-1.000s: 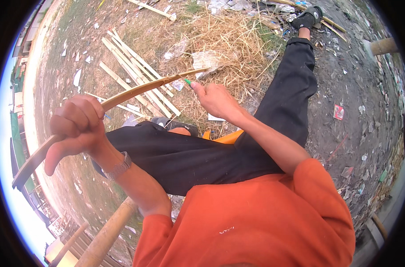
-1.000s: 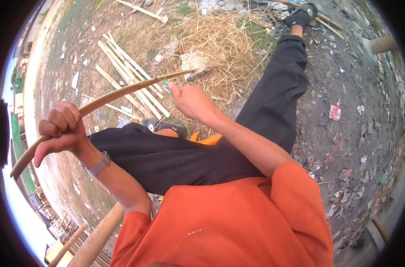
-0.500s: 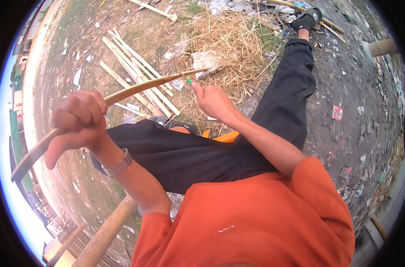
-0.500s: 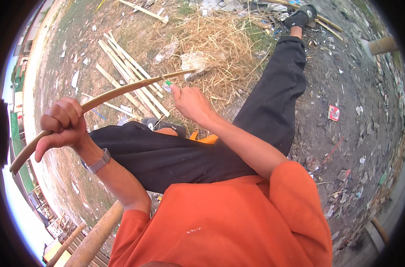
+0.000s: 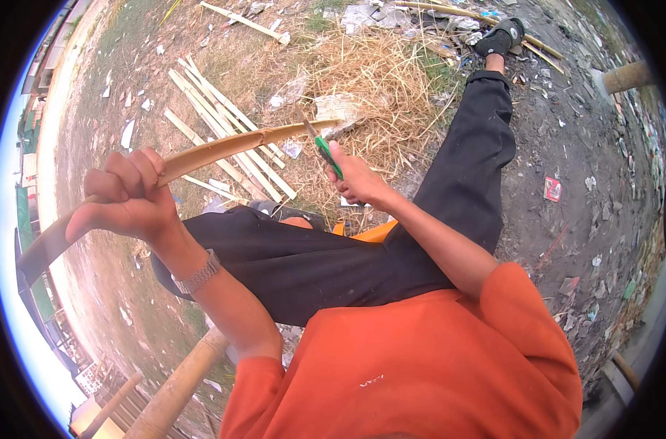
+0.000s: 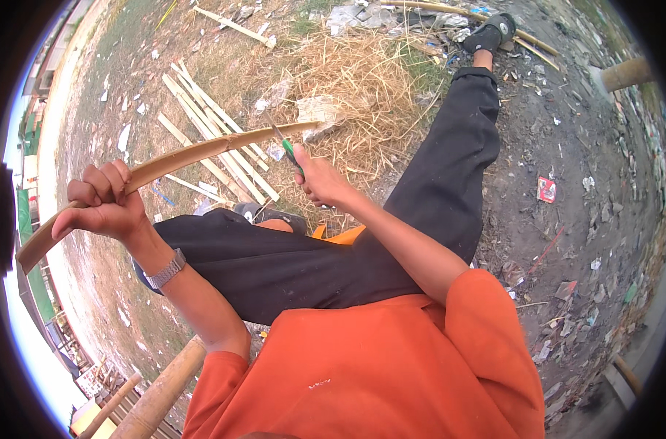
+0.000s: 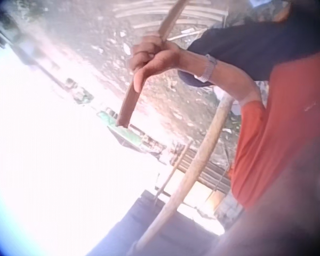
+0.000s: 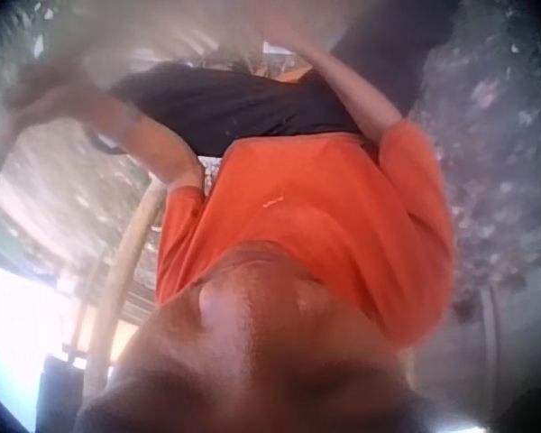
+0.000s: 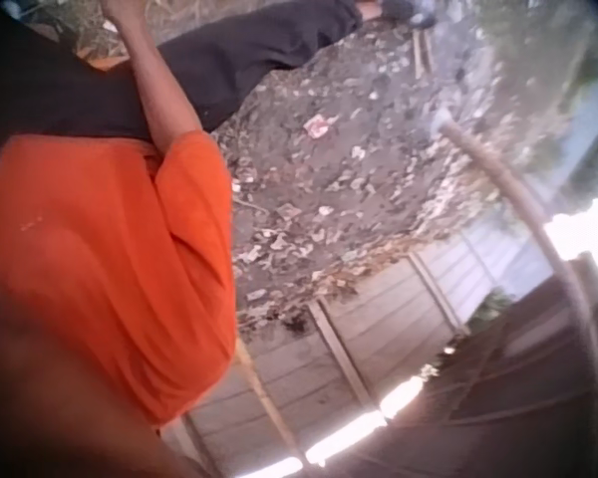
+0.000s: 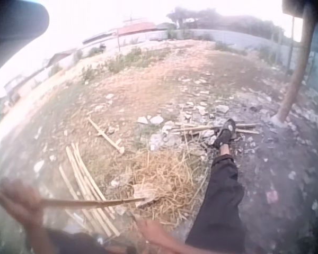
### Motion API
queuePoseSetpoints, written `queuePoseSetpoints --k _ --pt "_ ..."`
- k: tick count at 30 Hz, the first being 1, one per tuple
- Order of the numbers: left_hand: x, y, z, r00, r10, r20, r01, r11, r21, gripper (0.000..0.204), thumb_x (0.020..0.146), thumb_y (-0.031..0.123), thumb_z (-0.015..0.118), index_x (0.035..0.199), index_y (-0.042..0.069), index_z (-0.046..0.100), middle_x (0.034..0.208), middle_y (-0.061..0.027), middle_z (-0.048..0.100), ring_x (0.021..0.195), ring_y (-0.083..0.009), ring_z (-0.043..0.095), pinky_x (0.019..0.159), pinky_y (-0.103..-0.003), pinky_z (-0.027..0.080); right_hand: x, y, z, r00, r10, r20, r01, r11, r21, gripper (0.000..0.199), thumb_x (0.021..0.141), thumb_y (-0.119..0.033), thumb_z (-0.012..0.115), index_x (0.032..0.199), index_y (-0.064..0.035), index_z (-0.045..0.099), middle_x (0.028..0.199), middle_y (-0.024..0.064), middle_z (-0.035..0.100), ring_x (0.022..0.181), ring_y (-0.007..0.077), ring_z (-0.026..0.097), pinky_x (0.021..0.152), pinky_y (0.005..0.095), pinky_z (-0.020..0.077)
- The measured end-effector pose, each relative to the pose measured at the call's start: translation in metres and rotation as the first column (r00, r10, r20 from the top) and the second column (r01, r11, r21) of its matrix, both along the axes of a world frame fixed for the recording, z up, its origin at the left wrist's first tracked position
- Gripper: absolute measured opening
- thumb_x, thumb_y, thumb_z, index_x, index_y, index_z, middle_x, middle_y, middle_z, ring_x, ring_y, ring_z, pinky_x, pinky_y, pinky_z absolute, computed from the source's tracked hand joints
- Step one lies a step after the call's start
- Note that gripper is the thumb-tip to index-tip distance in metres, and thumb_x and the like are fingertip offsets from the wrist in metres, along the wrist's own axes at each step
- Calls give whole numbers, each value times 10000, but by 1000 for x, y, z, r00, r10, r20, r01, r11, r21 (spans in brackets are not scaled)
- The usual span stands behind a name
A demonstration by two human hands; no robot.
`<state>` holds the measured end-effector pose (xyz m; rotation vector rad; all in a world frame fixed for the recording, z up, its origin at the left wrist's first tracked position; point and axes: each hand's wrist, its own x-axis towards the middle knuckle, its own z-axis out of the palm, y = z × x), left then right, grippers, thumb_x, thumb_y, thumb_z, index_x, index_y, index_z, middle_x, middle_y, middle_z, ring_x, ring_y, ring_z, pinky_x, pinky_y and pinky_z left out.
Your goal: The person sits on the ground and uses a green utility knife to shave the surface of a long bamboo stick. They hold the stick with their left hand and scrape along its length with the knife in their right hand, creating thin shavings.
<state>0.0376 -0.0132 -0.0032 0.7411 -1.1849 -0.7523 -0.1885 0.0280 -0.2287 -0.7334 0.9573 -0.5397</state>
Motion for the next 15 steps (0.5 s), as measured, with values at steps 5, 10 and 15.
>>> queuePoseSetpoints --k 5,10,15 --pt "-1 -3 2 999 36 -19 -36 999 30 682 708 798 347 552 152 193 484 42 162 419 -84 144 444 -254 164 -9 1 54 749 -108 653 -46 976 214 755 874 -691 118 1090 -46 446 677 21 431 537 134 433 544 307 396" --pt "-4 0 3 1000 12 -25 -11 1000 27 679 706 794 363 553 154 198 484 45 159 415 -83 144 443 -252 159 -6 3 74 775 -89 626 24 994 111 793 883 -672 116 1232 -27 419 981 140 563 772 225 609 733 357 484" --pt "-4 1 3 1000 2 -17 -2 1000 19 673 708 788 369 555 155 203 484 47 162 415 -82 145 440 -250 163 -11 3 82 671 -200 714 64 975 213 709 917 -606 168 1220 -33 456 1193 171 540 993 284 608 865 384 474"
